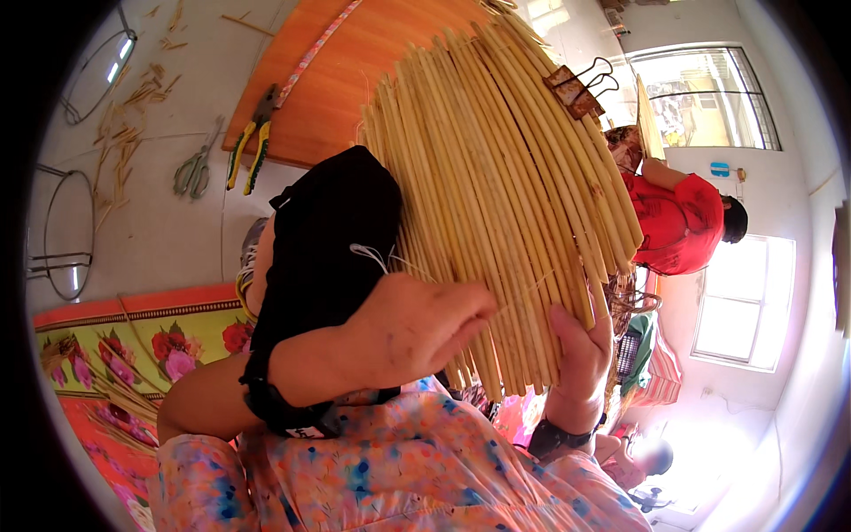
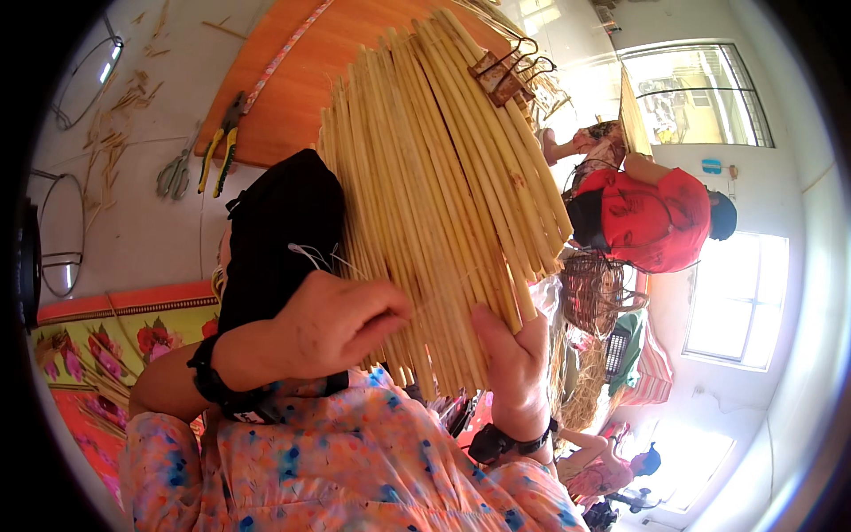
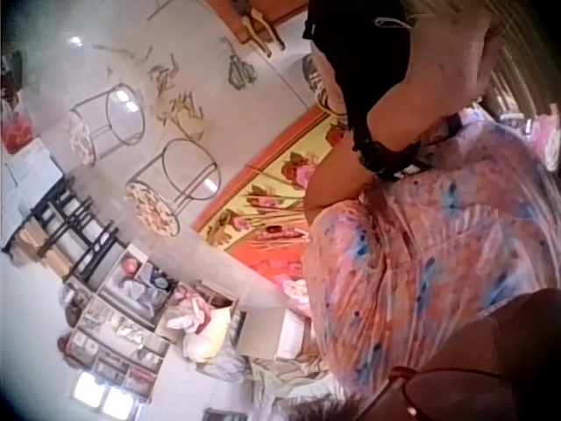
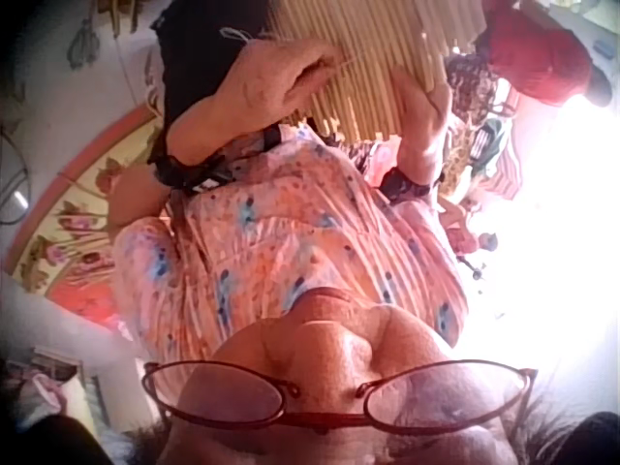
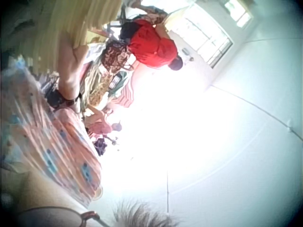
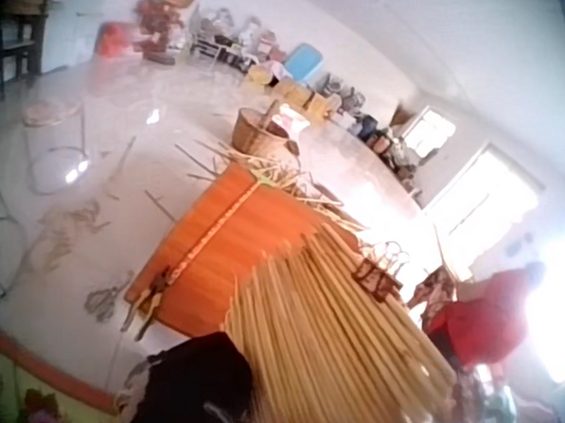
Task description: The person is weaving a circular mat by arranging bamboo sticks together and securing them with string, using pliers to trim the ends.
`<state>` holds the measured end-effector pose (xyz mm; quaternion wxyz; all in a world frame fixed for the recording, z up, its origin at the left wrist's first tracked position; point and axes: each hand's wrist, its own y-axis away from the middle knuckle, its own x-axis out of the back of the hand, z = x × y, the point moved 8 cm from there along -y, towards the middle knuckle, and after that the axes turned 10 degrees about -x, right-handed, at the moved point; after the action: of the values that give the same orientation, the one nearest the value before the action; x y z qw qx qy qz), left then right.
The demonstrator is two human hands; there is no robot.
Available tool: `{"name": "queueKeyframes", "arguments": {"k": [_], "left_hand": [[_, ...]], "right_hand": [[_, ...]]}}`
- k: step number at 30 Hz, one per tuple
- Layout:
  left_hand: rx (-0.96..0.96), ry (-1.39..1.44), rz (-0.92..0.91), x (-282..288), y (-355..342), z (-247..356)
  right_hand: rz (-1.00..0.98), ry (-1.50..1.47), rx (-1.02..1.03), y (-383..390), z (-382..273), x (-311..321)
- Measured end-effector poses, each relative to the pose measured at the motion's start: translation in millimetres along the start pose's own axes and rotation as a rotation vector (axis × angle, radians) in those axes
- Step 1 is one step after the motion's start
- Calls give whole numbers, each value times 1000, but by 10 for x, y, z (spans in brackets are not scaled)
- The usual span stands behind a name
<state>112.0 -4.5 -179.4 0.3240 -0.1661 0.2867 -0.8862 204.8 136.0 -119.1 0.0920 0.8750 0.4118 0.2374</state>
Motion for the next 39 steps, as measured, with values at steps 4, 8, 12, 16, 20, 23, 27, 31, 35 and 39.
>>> {"name": "queueKeyframes", "arguments": {"k": [4, 8, 12, 16, 20, 23, 27, 31, 35, 39], "left_hand": [[-161, 9, 11, -144, -45, 76], [-220, 3, -37, -262, -94, 141], [-225, -1, -107, -291, -118, 168], [-143, 19, -110, -165, -116, 128], [-24, 152, 83, 132, -109, -147], [354, 313, 143, 243, -110, -496], [537, 379, 122, 160, -154, -678], [527, 274, 138, 115, -210, -735], [455, 162, 178, 150, -253, -740], [410, 121, 206, 124, -246, -733]], "right_hand": [[-3, -27, 10, 17, -26, -36], [30, -11, 7, 30, -9, -14], [37, 11, -1, 29, 8, 3], [-5, -25, 21, 22, -1, 25], [-33, -40, -3, -7, 19, 11], [-18, -51, -24, 12, 13, -13], [-16, -20, -25, 33, -44, -80], [-40, 35, -22, 33, -60, -76], [-49, 48, 11, 29, -79, -101], [-49, 33, -20, 13, -54, -103]]}}
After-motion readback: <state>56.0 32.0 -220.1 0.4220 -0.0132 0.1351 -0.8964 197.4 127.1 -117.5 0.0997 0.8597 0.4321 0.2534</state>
